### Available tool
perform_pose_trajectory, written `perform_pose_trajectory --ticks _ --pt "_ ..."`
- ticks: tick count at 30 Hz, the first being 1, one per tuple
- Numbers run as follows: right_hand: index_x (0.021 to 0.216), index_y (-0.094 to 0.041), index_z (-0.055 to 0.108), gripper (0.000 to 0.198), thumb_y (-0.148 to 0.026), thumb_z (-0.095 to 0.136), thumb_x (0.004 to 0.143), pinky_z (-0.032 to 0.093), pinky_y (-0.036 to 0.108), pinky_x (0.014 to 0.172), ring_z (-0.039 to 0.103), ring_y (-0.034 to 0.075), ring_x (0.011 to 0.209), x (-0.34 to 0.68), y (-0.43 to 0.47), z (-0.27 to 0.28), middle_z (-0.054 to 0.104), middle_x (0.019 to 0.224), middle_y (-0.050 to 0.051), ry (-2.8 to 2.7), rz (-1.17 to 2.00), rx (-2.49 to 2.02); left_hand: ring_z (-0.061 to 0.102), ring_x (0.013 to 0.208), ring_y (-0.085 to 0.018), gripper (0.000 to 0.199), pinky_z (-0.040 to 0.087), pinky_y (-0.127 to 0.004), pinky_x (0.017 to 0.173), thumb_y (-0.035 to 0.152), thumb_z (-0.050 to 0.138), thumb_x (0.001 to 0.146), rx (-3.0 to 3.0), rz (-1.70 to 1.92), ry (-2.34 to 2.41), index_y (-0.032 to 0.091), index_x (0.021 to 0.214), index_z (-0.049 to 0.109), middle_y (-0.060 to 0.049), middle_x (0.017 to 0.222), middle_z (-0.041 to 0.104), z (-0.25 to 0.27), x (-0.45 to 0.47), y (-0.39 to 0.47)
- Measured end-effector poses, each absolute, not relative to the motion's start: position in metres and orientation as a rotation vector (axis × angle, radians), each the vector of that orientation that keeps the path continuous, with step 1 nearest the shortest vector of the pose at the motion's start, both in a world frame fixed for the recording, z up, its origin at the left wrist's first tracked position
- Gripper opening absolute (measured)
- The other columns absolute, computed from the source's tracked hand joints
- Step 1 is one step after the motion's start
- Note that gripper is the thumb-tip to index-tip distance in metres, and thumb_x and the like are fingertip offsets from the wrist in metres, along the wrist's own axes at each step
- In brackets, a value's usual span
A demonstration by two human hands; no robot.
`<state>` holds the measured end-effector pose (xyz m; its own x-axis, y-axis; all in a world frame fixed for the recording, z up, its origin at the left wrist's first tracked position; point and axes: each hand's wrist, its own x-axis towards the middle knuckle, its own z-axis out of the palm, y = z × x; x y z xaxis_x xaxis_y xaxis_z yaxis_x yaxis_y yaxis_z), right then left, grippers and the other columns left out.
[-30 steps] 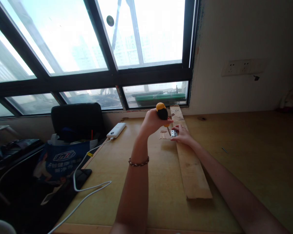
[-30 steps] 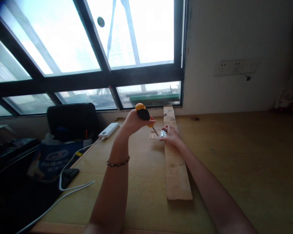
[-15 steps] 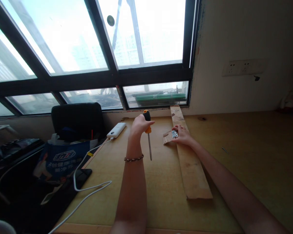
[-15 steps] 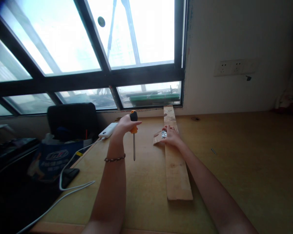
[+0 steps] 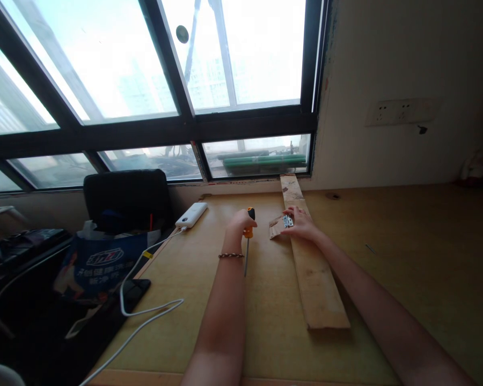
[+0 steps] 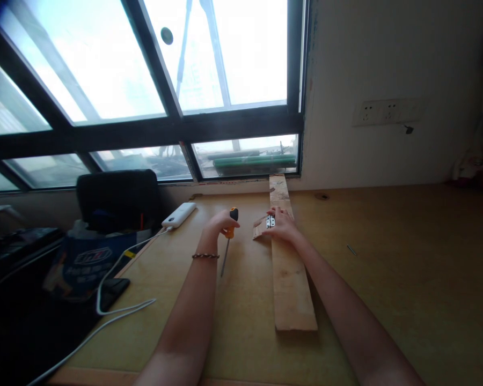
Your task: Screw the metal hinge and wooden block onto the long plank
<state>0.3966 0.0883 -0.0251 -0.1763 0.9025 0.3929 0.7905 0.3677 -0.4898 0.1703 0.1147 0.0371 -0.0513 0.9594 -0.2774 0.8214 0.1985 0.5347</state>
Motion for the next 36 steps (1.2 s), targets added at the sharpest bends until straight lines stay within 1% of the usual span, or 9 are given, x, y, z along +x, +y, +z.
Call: perform_pose_trajectory --ticks 3,9,15,21,26,29,32,35,36 --pt "0.109 -0.022 0.05 0.071 -0.055 0.073 0.049 0.037 0.04 0.088 0.048 0.026 0.104 0.396 0.088 -0.025 0.054 0.115 0.007 -1.983 0.224 -1.456 0.065 0.07 -0.024 0.038 0.053 -0.028 0.052 0.019 0.074 0.054 1.678 0.276 1.896 0.009 0.087 0.059 -0.017 0.086 0.067 0.024 0.169 0.121" --pt "0.107 -0.022 0.051 0.067 -0.053 0.072 0.052 0.038 0.04 0.087 0.048 0.026 0.104 0.395 0.088 -0.024 0.055 0.115 0.007 -1.97 0.238 -1.45 0.065 0.077 -0.025 0.04 0.051 -0.027 0.058 0.023 0.078 0.049 1.765 0.255 1.981 0.012 0.084 0.063 -0.014 0.078 0.068 0.012 0.172 0.126" --pt "0.107 -0.021 0.051 0.067 -0.055 0.071 0.053 0.038 0.04 0.086 0.049 0.026 0.104 0.396 0.089 -0.025 0.055 0.116 0.008 -1.976 0.237 -1.44 0.064 0.08 -0.026 0.039 0.049 -0.026 0.06 0.024 0.078 0.049 1.843 0.211 2.009 0.012 0.084 0.065 -0.015 0.083 0.068 0.006 0.175 0.127" --pt "0.108 -0.022 0.051 0.067 -0.055 0.071 0.054 0.038 0.04 0.087 0.049 0.026 0.104 0.395 0.088 -0.025 0.055 0.116 0.007 -1.966 0.219 -1.441 0.064 0.082 -0.026 0.038 0.048 -0.026 0.06 0.022 0.077 0.05 1.88 0.14 2.005 0.009 0.084 0.065 -0.019 0.091 0.067 0.002 0.177 0.128" --pt "0.108 -0.022 0.051 0.064 -0.054 0.07 0.056 0.038 0.04 0.087 0.049 0.025 0.104 0.395 0.086 -0.024 0.056 0.114 0.007 -1.96 0.224 -1.433 0.065 0.078 -0.026 0.04 0.047 -0.026 0.059 0.025 0.076 0.051 1.868 0.124 2.009 0.01 0.087 0.065 -0.018 0.086 0.068 0.001 0.177 0.129" --pt "0.107 -0.023 0.052 0.059 -0.053 0.068 0.059 0.038 0.041 0.088 0.049 0.025 0.104 0.393 0.084 -0.024 0.056 0.114 0.007 -1.952 0.226 -1.417 0.065 0.077 -0.026 0.04 0.047 -0.026 0.058 0.026 0.076 0.051 1.869 0.128 2.001 0.01 0.086 0.065 -0.017 0.083 0.068 0.002 0.175 0.129" --pt "0.11 -0.021 0.049 0.055 -0.048 0.066 0.065 0.037 0.041 0.09 0.046 0.026 0.108 0.392 0.08 -0.02 0.056 0.113 0.008 -1.888 0.189 -1.384 0.065 0.077 -0.026 0.039 0.047 -0.026 0.058 0.028 0.077 0.05 1.863 0.145 1.988 0.012 0.083 0.066 -0.015 0.08 0.069 0.002 0.173 0.13" --pt "0.116 -0.019 0.045 0.048 -0.039 0.059 0.074 0.034 0.039 0.095 0.042 0.025 0.113 0.399 0.072 -0.006 0.054 0.115 0.01 -1.739 0.018 -1.316 0.065 0.077 -0.025 0.038 0.047 -0.025 0.058 0.03 0.077 0.05 1.86 0.176 1.949 0.014 0.082 0.066 -0.013 0.082 0.069 0.002 0.169 0.13" --pt "0.116 -0.018 0.045 0.044 -0.036 0.056 0.077 0.034 0.038 0.095 0.042 0.024 0.113 0.405 0.068 0.001 0.054 0.115 0.011 -1.688 -0.045 -1.302 0.064 0.076 -0.024 0.037 0.047 -0.025 0.058 0.03 0.076 0.05 1.856 0.175 1.937 0.014 0.082 0.066 -0.013 0.082 0.069 0.002 0.169 0.13"
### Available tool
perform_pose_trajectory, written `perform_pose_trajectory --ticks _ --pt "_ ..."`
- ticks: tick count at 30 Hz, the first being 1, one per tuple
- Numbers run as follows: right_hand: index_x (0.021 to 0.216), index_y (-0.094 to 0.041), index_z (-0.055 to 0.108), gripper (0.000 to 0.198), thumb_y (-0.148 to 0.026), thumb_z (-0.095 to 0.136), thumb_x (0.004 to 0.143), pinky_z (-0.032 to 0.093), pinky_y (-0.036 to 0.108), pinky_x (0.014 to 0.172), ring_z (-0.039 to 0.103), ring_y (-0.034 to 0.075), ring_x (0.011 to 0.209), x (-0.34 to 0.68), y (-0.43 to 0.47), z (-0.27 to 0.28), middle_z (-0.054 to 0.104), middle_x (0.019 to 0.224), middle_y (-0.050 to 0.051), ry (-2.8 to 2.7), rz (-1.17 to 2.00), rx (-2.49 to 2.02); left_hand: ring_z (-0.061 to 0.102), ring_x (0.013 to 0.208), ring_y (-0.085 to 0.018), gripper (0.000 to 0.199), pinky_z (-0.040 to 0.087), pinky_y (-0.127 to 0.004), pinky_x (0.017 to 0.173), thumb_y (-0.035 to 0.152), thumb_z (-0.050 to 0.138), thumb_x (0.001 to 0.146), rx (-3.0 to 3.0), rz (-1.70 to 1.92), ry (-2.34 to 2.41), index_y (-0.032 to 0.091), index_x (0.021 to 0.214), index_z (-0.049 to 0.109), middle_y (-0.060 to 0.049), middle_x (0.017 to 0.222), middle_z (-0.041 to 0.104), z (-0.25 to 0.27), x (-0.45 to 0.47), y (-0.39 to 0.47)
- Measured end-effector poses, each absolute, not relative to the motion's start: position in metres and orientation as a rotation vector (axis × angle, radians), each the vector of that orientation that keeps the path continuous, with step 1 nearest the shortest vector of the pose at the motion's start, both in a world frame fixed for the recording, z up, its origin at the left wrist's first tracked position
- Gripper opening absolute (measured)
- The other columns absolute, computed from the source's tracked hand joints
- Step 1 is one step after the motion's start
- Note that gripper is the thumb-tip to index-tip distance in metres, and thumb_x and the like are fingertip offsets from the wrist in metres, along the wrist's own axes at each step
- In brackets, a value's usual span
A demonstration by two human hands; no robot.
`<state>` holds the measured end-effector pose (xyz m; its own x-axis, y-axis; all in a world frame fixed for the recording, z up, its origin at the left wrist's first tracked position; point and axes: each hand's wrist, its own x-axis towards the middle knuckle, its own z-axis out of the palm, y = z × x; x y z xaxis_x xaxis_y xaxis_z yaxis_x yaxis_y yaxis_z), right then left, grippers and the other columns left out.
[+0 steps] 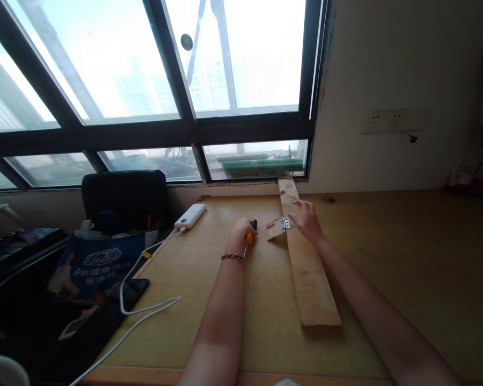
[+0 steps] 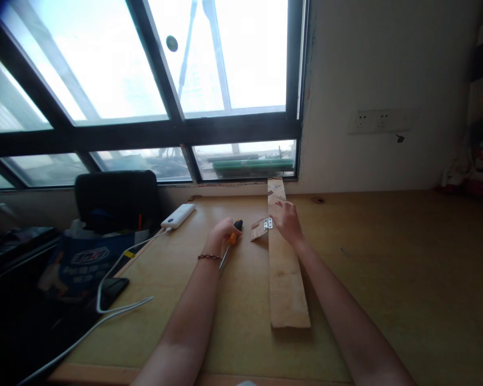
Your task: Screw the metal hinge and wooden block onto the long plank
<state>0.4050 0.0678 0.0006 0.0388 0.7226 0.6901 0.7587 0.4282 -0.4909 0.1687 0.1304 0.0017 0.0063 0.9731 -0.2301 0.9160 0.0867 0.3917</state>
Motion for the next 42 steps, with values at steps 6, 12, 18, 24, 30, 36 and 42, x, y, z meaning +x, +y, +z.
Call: perform_pose_trajectory --ticks 6,12,18,24,30,36,42 --pt "0.076 -0.019 0.057 0.026 -0.043 0.049 0.08 0.038 0.029 0.06 0.056 0.019 0.061 0.469 0.024 0.018 0.061 0.068 0.006 -1.493 -0.173 -1.708 0.064 0.079 -0.023 0.036 0.045 -0.023 0.06 0.03 0.076 0.049 1.885 0.134 1.901 0.015 0.079 0.064 -0.011 0.082 0.068 0.004 0.171 0.13" --pt "0.066 -0.022 0.058 0.028 -0.047 0.05 0.077 0.031 0.028 0.049 0.057 0.021 0.059 0.544 -0.025 -0.021 0.064 0.066 0.006 -1.395 -0.178 -2.172 0.06 0.092 -0.024 0.038 0.043 -0.024 0.07 0.027 0.076 0.05 2.002 0.215 1.932 0.015 0.084 0.063 -0.012 0.094 0.066 0.023 0.18 0.121" --pt "0.073 -0.02 0.061 0.033 -0.05 0.064 0.061 0.039 0.031 0.053 0.062 0.027 0.072 0.594 -0.025 -0.048 0.066 0.078 0.011 -1.352 0.084 -2.383 0.058 0.09 -0.015 0.031 0.042 -0.02 0.074 0.011 0.054 0.07 2.141 0.668 1.785 0.017 0.101 0.057 -0.008 0.098 0.064 0.041 0.189 0.116" --pt "0.064 -0.02 0.062 0.03 -0.047 0.068 0.055 0.04 0.031 0.052 0.062 0.026 0.068 0.609 -0.02 -0.056 0.065 0.07 0.01 -1.359 0.341 -2.45 0.058 0.093 -0.015 0.026 0.043 -0.025 0.081 0.02 0.036 0.085 1.993 1.066 1.595 0.015 0.106 0.052 -0.011 0.103 0.061 0.012 0.232 0.083" --pt "0.065 -0.021 0.066 0.014 -0.035 0.066 0.061 0.041 0.03 0.056 0.062 0.024 0.07 0.609 -0.018 -0.062 0.067 0.07 0.007 -1.414 0.331 -2.317 0.037 0.124 -0.019 0.049 0.03 -0.029 0.102 0.037 0.043 0.083 1.869 1.374 1.652 0.014 0.125 0.031 -0.016 0.127 0.042 -0.038 0.253 0.049" --pt "0.075 -0.018 0.064 0.011 -0.027 0.059 0.07 0.041 0.028 0.059 0.061 0.021 0.072 0.597 -0.012 -0.069 0.066 0.077 0.007 -1.499 0.187 -2.254 0.031 0.127 -0.019 0.058 0.024 -0.03 0.107 0.018 0.049 0.073 1.994 1.246 1.717 0.012 0.126 0.027 -0.014 0.132 0.037 -0.054 0.246 0.052" --pt "0.076 -0.014 0.062 0.013 -0.018 0.05 0.075 0.039 0.029 0.061 0.06 0.021 0.074 0.584 -0.011 -0.073 0.063 0.081 0.013 -1.592 -0.026 -2.305 0.023 0.131 -0.027 0.06 0.022 -0.042 0.107 0.018 0.05 0.069 2.262 0.982 1.848 0.008 0.126 0.033 -0.018 0.131 0.039 -0.063 0.245 0.054"
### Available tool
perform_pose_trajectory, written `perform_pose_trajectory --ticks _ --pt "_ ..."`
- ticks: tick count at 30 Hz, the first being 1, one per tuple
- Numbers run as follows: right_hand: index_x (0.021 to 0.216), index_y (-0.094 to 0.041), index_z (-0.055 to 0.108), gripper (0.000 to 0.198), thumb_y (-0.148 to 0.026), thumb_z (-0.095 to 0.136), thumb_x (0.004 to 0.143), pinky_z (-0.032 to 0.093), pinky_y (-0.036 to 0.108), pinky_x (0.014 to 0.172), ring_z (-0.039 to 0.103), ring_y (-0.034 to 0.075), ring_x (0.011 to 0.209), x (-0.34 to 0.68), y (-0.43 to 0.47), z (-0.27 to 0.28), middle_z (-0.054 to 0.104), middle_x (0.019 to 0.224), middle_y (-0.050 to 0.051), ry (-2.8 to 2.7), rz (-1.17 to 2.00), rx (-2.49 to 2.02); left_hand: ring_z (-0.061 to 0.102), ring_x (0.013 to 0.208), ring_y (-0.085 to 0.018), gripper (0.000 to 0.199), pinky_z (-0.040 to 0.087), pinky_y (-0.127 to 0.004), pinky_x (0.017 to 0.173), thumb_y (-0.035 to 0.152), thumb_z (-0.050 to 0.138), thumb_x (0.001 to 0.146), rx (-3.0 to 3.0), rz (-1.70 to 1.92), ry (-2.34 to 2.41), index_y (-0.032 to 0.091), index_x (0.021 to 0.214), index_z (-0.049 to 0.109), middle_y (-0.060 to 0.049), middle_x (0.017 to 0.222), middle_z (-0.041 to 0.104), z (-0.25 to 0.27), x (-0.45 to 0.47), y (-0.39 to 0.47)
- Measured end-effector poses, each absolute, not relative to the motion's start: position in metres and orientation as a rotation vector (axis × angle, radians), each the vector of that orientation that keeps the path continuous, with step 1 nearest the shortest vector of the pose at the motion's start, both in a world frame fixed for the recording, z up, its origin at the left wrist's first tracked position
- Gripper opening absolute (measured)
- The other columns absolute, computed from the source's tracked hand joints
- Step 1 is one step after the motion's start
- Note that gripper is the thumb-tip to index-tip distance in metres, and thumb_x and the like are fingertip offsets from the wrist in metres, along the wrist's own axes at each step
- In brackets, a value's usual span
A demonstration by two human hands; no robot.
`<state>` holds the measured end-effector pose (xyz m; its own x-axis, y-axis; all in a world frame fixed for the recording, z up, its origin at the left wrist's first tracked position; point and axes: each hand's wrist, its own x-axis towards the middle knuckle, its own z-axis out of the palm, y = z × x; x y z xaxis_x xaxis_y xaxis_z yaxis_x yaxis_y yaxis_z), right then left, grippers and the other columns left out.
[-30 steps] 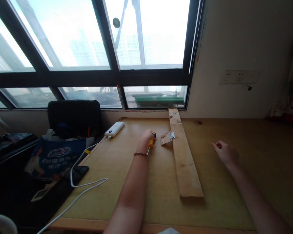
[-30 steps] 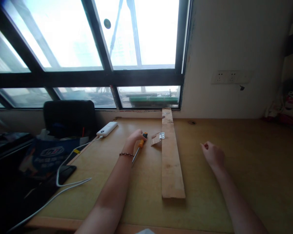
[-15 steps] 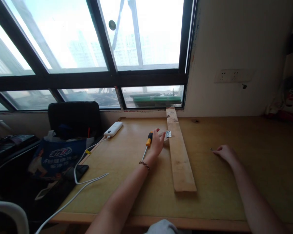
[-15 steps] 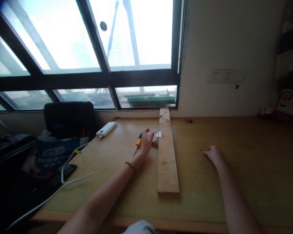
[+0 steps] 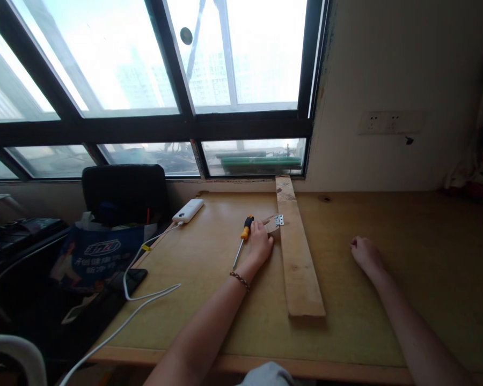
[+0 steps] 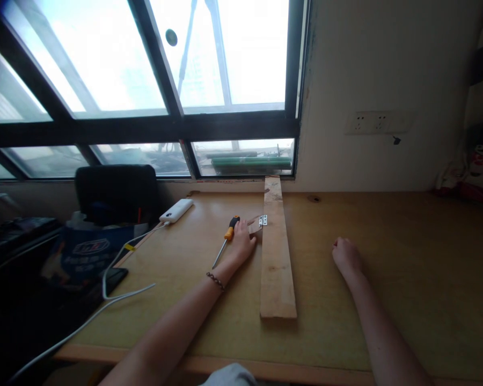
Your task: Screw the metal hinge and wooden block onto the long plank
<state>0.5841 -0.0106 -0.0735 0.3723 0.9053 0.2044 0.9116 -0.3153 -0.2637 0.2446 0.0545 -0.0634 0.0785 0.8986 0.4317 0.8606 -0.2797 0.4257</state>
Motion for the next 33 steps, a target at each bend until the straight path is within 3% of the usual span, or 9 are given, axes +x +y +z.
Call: perform_pose_trajectory --ticks 5,9,13,17,22,33 --pt "0.079 -0.013 0.063 0.017 -0.021 0.047 0.077 0.041 0.031 0.066 0.059 0.021 0.076 0.578 -0.009 -0.076 0.063 0.083 0.014 -1.47 -0.015 -2.116 0.024 0.13 -0.027 0.051 0.023 -0.04 0.106 0.012 0.045 0.072 2.479 0.912 1.923 0.002 0.122 0.039 -0.021 0.129 0.04 -0.058 0.241 0.057" --pt "0.079 -0.014 0.063 0.02 -0.03 0.051 0.073 0.044 0.031 0.067 0.059 0.02 0.076 0.554 -0.003 -0.07 0.065 0.082 0.011 -1.258 0.352 -1.734 0.026 0.128 -0.026 0.044 0.022 -0.039 0.106 0.009 0.043 0.073 2.63 0.823 1.857 0.007 0.117 0.047 -0.017 0.131 0.041 -0.049 0.237 0.057" --pt "0.082 -0.015 0.063 0.034 -0.044 0.061 0.065 0.042 0.026 0.056 0.057 0.017 0.065 0.505 0.013 -0.045 0.064 0.074 0.007 -1.146 0.645 -1.357 0.026 0.128 -0.026 0.042 0.021 -0.042 0.106 0.01 0.041 0.076 2.707 0.818 1.83 0.011 0.118 0.048 -0.014 0.131 0.042 -0.045 0.236 0.053" --pt "0.08 -0.015 0.062 0.034 -0.044 0.065 0.063 0.043 0.025 0.056 0.056 0.014 0.065 0.45 0.04 -0.014 0.064 0.073 0.006 -1.241 0.819 -1.138 0.027 0.127 -0.026 0.042 0.021 -0.044 0.105 0.01 0.038 0.08 2.757 0.852 1.814 0.016 0.12 0.048 -0.011 0.131 0.043 -0.043 0.237 0.05" --pt "0.073 -0.014 0.063 0.03 -0.041 0.068 0.059 0.046 0.027 0.061 0.058 0.016 0.065 0.414 0.077 -0.007 0.065 0.071 0.005 -1.37 0.842 -1.103 0.029 0.126 -0.026 0.041 0.024 -0.045 0.104 0.009 0.034 0.082 2.763 0.86 1.826 0.02 0.118 0.051 -0.008 0.13 0.045 -0.043 0.237 0.049" --pt "0.076 -0.017 0.064 0.019 -0.034 0.062 0.068 0.048 0.029 0.066 0.062 0.018 0.069 0.414 0.09 -0.027 0.067 0.074 0.005 -1.541 0.643 -1.164 0.03 0.124 -0.026 0.041 0.026 -0.046 0.101 0.013 0.033 0.086 2.754 0.863 1.83 0.026 0.122 0.047 -0.008 0.126 0.047 -0.047 0.24 0.054"
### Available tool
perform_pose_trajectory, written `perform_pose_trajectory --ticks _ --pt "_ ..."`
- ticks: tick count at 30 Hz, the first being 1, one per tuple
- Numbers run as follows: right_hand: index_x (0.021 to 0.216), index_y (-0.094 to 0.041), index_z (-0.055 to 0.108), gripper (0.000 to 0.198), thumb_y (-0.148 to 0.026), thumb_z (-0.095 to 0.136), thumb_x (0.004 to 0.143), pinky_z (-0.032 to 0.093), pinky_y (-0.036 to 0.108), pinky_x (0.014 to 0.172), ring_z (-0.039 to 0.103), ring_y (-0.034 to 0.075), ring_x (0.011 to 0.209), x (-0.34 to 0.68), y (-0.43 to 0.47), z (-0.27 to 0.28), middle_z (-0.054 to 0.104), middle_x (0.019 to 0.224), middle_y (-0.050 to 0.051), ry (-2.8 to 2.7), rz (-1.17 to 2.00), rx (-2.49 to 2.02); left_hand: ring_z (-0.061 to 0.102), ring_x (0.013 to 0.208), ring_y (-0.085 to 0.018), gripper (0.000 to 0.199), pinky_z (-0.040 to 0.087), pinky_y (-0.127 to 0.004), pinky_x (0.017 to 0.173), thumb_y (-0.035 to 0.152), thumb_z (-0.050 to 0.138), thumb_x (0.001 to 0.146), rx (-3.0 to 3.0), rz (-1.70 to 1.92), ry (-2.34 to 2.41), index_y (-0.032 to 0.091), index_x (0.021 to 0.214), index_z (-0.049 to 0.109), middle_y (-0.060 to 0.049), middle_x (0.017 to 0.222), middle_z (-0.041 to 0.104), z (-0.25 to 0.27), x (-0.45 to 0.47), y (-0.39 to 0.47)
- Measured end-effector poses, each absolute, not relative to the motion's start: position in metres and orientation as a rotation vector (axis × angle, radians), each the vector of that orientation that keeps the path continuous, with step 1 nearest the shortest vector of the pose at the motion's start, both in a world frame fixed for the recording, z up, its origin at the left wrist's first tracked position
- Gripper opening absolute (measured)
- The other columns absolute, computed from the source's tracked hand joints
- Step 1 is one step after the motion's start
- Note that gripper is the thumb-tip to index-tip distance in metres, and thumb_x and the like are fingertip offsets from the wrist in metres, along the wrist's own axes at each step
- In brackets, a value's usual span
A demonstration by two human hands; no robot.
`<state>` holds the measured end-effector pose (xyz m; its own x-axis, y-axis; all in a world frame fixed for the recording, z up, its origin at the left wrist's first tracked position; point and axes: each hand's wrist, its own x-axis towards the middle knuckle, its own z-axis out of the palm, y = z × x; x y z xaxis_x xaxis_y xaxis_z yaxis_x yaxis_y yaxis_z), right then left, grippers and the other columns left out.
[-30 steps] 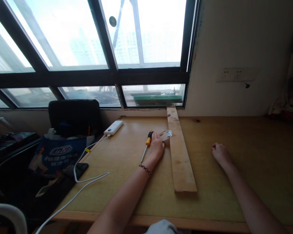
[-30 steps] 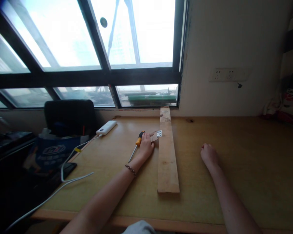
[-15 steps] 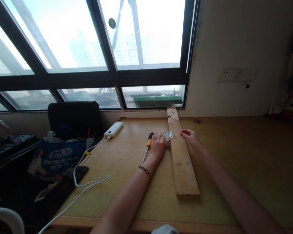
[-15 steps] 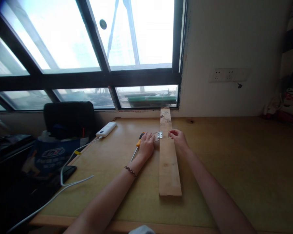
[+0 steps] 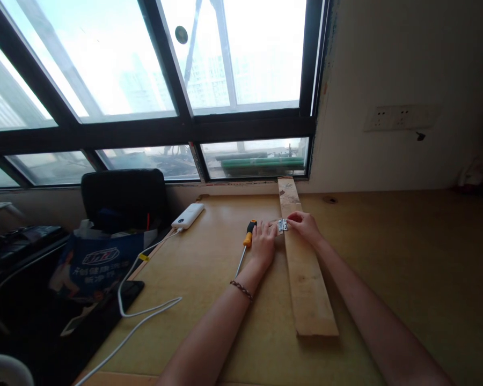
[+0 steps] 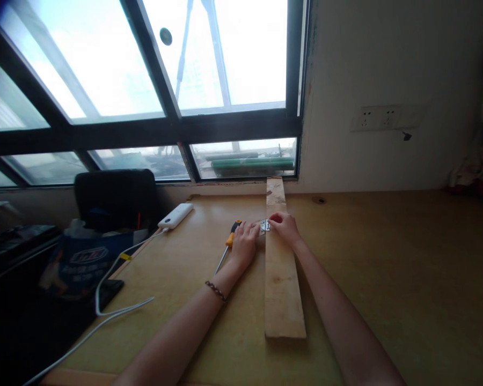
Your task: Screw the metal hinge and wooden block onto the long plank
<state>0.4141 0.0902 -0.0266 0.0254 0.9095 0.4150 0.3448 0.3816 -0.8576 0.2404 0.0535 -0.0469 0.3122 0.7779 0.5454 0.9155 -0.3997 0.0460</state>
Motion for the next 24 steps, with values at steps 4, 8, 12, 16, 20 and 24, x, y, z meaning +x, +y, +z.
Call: perform_pose_trajectory --ticks 4,8,12,16,20,24 --pt "0.075 -0.017 0.064 0.018 -0.033 0.062 0.068 0.048 0.028 0.064 0.062 0.017 0.068 0.414 0.09 -0.026 0.067 0.074 0.004 -1.568 0.605 -1.183 0.031 0.123 -0.026 0.042 0.026 -0.045 0.101 0.012 0.032 0.085 -2.317 -0.721 -1.552 0.026 0.122 0.046 -0.007 0.125 0.047 -0.046 0.24 0.053" --pt "0.075 -0.017 0.064 0.017 -0.032 0.061 0.069 0.048 0.027 0.062 0.061 0.016 0.065 0.412 0.084 -0.022 0.067 0.071 0.004 -1.607 0.561 -1.189 0.031 0.123 -0.024 0.042 0.027 -0.044 0.1 0.012 0.031 0.086 -2.329 -0.728 -1.552 0.025 0.123 0.045 -0.008 0.125 0.047 -0.046 0.24 0.053" --pt "0.075 -0.018 0.064 0.015 -0.031 0.061 0.069 0.048 0.028 0.063 0.061 0.016 0.065 0.41 0.079 -0.019 0.067 0.071 0.003 -1.646 0.546 -1.174 0.032 0.122 -0.023 0.041 0.026 -0.043 0.101 0.013 0.031 0.086 -2.328 -0.741 -1.56 0.026 0.122 0.046 -0.008 0.125 0.047 -0.045 0.24 0.052" --pt "0.074 -0.018 0.064 0.015 -0.032 0.062 0.068 0.048 0.028 0.062 0.06 0.016 0.064 0.409 0.078 -0.018 0.066 0.069 0.003 -1.658 0.531 -1.182 0.032 0.122 -0.023 0.04 0.026 -0.043 0.1 0.015 0.031 0.087 -2.343 -0.732 -1.58 0.026 0.122 0.046 -0.008 0.126 0.046 -0.045 0.24 0.052" --pt "0.073 -0.018 0.065 0.016 -0.032 0.062 0.067 0.046 0.026 0.059 0.059 0.015 0.061 0.408 0.078 -0.018 0.066 0.068 0.003 -1.671 0.516 -1.194 0.032 0.122 -0.023 0.04 0.026 -0.043 0.1 0.015 0.032 0.087 -2.345 -0.729 -1.587 0.026 0.122 0.046 -0.008 0.126 0.046 -0.045 0.24 0.051" --pt "0.071 -0.018 0.064 0.015 -0.032 0.062 0.066 0.045 0.025 0.057 0.059 0.014 0.06 0.409 0.078 -0.018 0.066 0.067 0.003 -1.682 0.522 -1.191 0.033 0.121 -0.023 0.041 0.026 -0.042 0.1 0.015 0.032 0.087 -2.358 -0.737 -1.579 0.027 0.124 0.044 -0.007 0.124 0.048 -0.045 0.24 0.051"
